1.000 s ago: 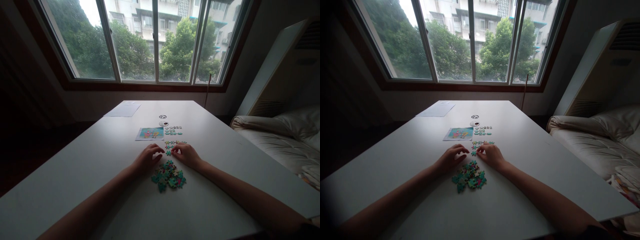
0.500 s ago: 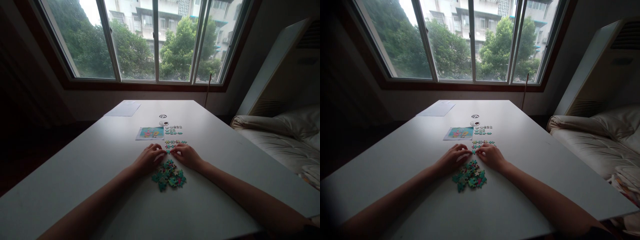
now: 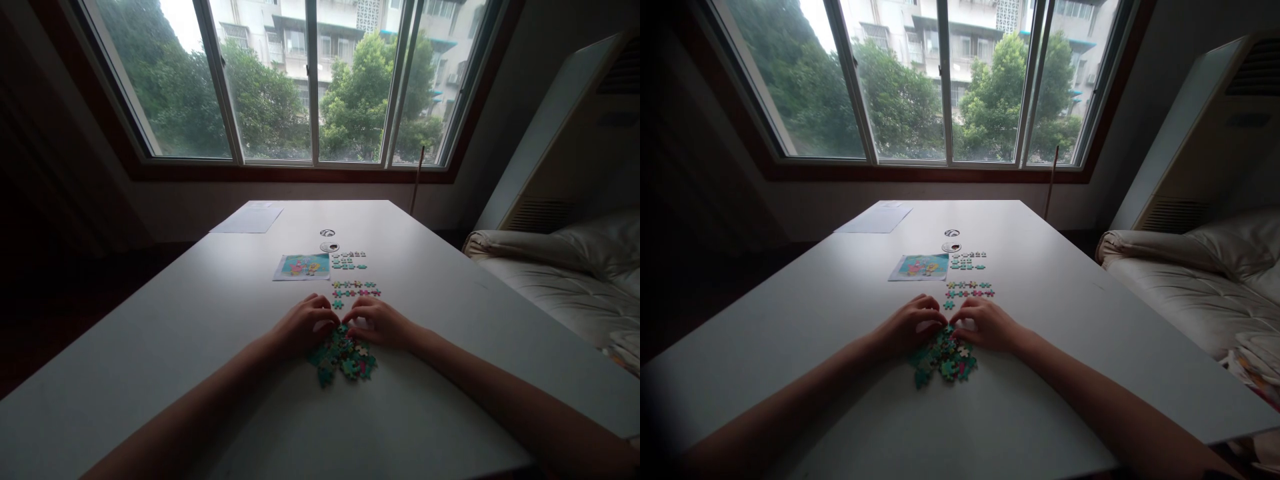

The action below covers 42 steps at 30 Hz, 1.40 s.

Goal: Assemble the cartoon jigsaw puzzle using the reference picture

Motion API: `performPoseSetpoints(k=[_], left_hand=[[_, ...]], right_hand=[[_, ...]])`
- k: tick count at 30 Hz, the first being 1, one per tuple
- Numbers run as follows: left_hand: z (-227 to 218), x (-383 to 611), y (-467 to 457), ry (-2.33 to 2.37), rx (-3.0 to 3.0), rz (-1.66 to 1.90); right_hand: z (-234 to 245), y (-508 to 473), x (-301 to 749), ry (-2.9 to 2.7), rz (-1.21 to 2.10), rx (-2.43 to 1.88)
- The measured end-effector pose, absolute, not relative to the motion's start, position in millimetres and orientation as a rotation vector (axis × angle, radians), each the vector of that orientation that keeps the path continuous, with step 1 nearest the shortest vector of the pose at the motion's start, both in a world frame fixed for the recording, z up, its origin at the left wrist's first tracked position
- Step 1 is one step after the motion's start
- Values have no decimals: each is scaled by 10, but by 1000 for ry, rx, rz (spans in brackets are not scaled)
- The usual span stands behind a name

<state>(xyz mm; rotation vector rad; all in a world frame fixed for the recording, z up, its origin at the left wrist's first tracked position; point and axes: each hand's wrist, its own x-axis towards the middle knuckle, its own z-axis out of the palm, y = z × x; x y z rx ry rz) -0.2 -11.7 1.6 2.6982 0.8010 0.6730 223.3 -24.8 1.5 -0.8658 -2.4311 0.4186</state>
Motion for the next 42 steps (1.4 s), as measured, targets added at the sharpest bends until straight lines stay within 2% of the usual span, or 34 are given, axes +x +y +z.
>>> performPoseSetpoints(k=[27, 42], left_hand=[[25, 31, -127, 743, 2588, 806], [65, 120, -207, 909, 2407, 1218]], right_hand=[[16, -280, 2190, -2344, 386, -956], [69, -290, 2210, -2044, -78, -909]])
